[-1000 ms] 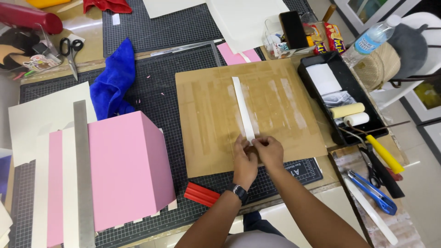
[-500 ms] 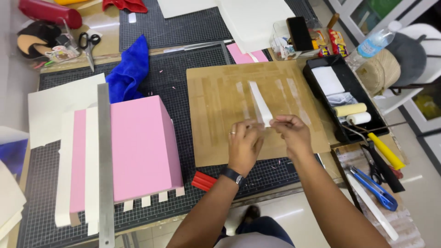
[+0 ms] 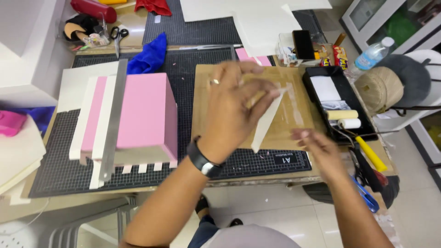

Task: Applying white decorative strips to a pink box using a ruler, squeegee, and adhesive roller.

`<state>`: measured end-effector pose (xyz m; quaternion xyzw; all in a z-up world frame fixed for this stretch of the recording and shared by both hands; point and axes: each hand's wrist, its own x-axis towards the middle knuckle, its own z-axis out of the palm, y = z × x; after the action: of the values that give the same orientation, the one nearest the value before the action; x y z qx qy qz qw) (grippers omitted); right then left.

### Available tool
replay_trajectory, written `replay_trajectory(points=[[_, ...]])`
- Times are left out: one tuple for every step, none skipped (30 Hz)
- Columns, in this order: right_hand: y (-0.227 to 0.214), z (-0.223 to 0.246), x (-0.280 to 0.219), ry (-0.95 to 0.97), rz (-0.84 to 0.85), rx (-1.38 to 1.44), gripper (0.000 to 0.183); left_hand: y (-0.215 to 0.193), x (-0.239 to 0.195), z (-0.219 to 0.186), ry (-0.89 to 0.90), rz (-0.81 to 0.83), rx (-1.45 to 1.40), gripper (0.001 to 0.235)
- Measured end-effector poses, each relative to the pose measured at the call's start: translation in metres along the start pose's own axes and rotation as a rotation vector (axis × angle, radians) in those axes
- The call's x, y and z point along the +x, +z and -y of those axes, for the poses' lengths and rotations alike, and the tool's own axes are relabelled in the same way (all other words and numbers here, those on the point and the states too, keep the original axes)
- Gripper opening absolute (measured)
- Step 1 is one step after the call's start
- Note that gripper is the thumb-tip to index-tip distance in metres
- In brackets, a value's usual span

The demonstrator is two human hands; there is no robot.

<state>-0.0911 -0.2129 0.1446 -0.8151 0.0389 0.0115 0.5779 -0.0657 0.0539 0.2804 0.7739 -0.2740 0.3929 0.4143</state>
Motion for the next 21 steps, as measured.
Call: replay_trajectory(points=[[0.007, -0.003, -0.011, -0.004, 0.008, 0.001, 0.041, -0.010, 0.004, -0.012, -0.002, -0.003, 0.008, 0.011], [0.014, -0.005, -0.021, 0.029, 0.109, 0.005, 0.048, -0.020, 0.008, -0.024, -0.016, 0.026, -0.008, 0.008], [0.023, -0.006, -0.028, 0.054, 0.214, 0.007, 0.055, -0.032, 0.013, -0.034, -0.027, 0.051, -0.018, 0.008], [0.028, -0.013, -0.030, 0.043, 0.227, 0.008, 0.055, -0.036, 0.014, -0.037, -0.026, 0.043, -0.004, 0.008], [0.032, -0.020, -0.034, 0.005, 0.321, 0.114, 0.054, -0.038, 0.014, -0.041, -0.046, 0.043, 0.007, 0.007], [0.036, -0.028, -0.038, -0.031, 0.416, 0.220, 0.053, -0.041, 0.014, -0.044, -0.065, 0.044, 0.017, 0.007], [0.041, -0.029, -0.037, -0.039, 0.431, 0.217, 0.053, -0.045, 0.013, -0.046, -0.067, 0.034, 0.031, 0.007], [0.046, -0.030, -0.037, -0.064, 0.448, 0.218, 0.045, -0.049, 0.012, -0.047, -0.072, 0.025, 0.026, 0.008], [0.051, -0.032, -0.037, -0.087, 0.464, 0.221, 0.040, -0.052, 0.010, -0.048, -0.078, 0.019, 0.022, 0.009], [0.056, -0.022, -0.038, -0.092, 0.479, 0.221, 0.040, -0.055, 0.009, -0.048, -0.082, 0.012, 0.036, 0.009], [0.061, -0.011, -0.040, -0.057, 0.436, 0.201, 0.032, -0.059, 0.008, -0.048, -0.092, 0.011, 0.054, 0.008], [0.066, -0.001, -0.041, -0.023, 0.393, 0.180, 0.025, -0.064, 0.005, -0.048, -0.101, 0.011, 0.071, 0.008], [0.071, -0.002, -0.040, -0.029, 0.413, 0.179, 0.025, -0.068, 0.003, -0.045, -0.108, 0.002, 0.089, 0.008], [0.075, -0.002, -0.038, -0.059, 0.391, 0.193, 0.017, -0.073, 0.001, -0.043, -0.105, -0.009, 0.108, 0.009], [0.080, -0.003, -0.036, -0.086, 0.370, 0.210, 0.016, -0.077, -0.002, -0.040, -0.104, -0.016, 0.128, 0.009], [0.086, 0.002, -0.036, -0.088, 0.390, 0.211, 0.016, -0.083, -0.004, -0.037, -0.112, -0.022, 0.146, 0.009], [0.091, 0.008, -0.036, -0.097, 0.382, 0.218, 0.017, -0.087, -0.005, -0.032, -0.098, -0.034, 0.121, 0.010], [0.096, 0.013, -0.036, -0.105, 0.374, 0.225, 0.020, -0.092, -0.006, -0.028, -0.085, -0.047, 0.097, 0.010], [0.102, 0.011, -0.033, -0.110, 0.388, 0.226, 0.020, -0.098, -0.008, -0.025, -0.087, -0.053, 0.110, 0.010], [0.109, 0.009, -0.031, -0.106, 0.379, 0.276, 0.019, -0.105, -0.010, -0.022, -0.119, -0.043, 0.115, 0.010], [0.117, 0.008, -0.027, -0.101, 0.368, 0.327, 0.018, -0.112, -0.011, -0.019, -0.148, -0.033, 0.118, 0.010]])
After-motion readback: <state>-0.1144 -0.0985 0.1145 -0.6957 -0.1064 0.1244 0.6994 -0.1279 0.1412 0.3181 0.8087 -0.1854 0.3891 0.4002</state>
